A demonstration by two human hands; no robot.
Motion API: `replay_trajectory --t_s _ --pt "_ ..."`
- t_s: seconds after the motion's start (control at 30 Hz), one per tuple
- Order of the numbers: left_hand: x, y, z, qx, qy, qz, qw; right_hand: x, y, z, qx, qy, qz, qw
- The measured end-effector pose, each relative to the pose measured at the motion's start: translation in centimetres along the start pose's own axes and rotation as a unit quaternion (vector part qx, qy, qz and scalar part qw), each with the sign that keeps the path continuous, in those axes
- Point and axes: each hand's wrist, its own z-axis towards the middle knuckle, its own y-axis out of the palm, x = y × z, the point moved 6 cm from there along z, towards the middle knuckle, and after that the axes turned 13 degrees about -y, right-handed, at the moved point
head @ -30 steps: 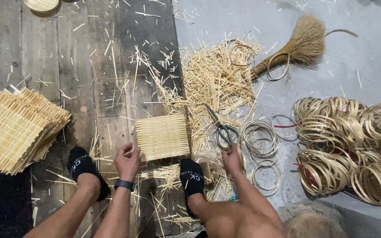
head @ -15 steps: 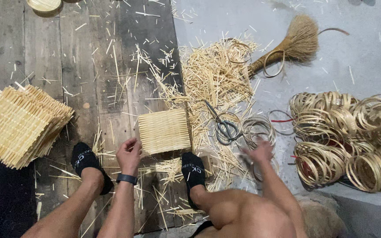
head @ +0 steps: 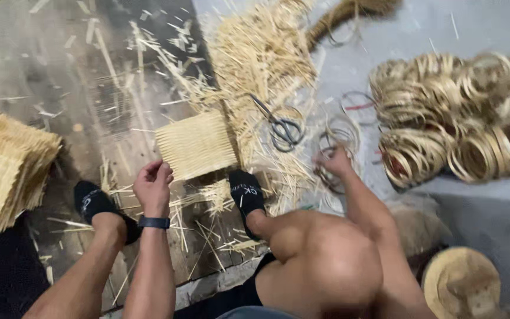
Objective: The person uses shears to cut small bamboo sticks around a circular wooden base and then weaves thin bamboo strips around the vertical sticks to form a tray.
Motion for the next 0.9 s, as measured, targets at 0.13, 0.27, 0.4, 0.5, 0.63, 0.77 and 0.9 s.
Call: replay_trajectory --t_s 0.13,0.27,0.4,0.5,0.63,0.77,0.9 --pt "-1.0 1.3 -0.7 -0.023 -0.020 0.056 0.998 0.4 -1.8 1.7 0.137 0.104 0.044 0.984" --pt "-1.8 0.8 0.1 -0.019 -0.031 0.075 0.997 -3.4 0.9 1.4 0.003 0.231 0.098 0.968" --pt "-2.5 0.3 0.5 -0.004 -0.046 0.075 0.996 -7.8 3.0 5.2 0.107 0.027 0.018 0.994" --pt "-2.1 0.5 0.5 0.018 -0.048 0.103 0.993 -6.8 5.4 7.7 0.161 0.040 -0.023 0.986" --pt "-0.7 2.0 -0.2 0.023 -0.027 0.114 0.993 -5.2 6.1 8.5 0.222 0.158 0.000 0.962" --pt "2.4 6.7 -2.3 -0.024 0.038 0.263 0.964 -12.0 0.8 7.8 0.235 0.056 0.083 0.967" --pt "5.4 15.9 -4.9 -0.164 0.079 0.227 0.957 -24.3 -4.7 4.3 0.229 -0.119 0.116 0.959"
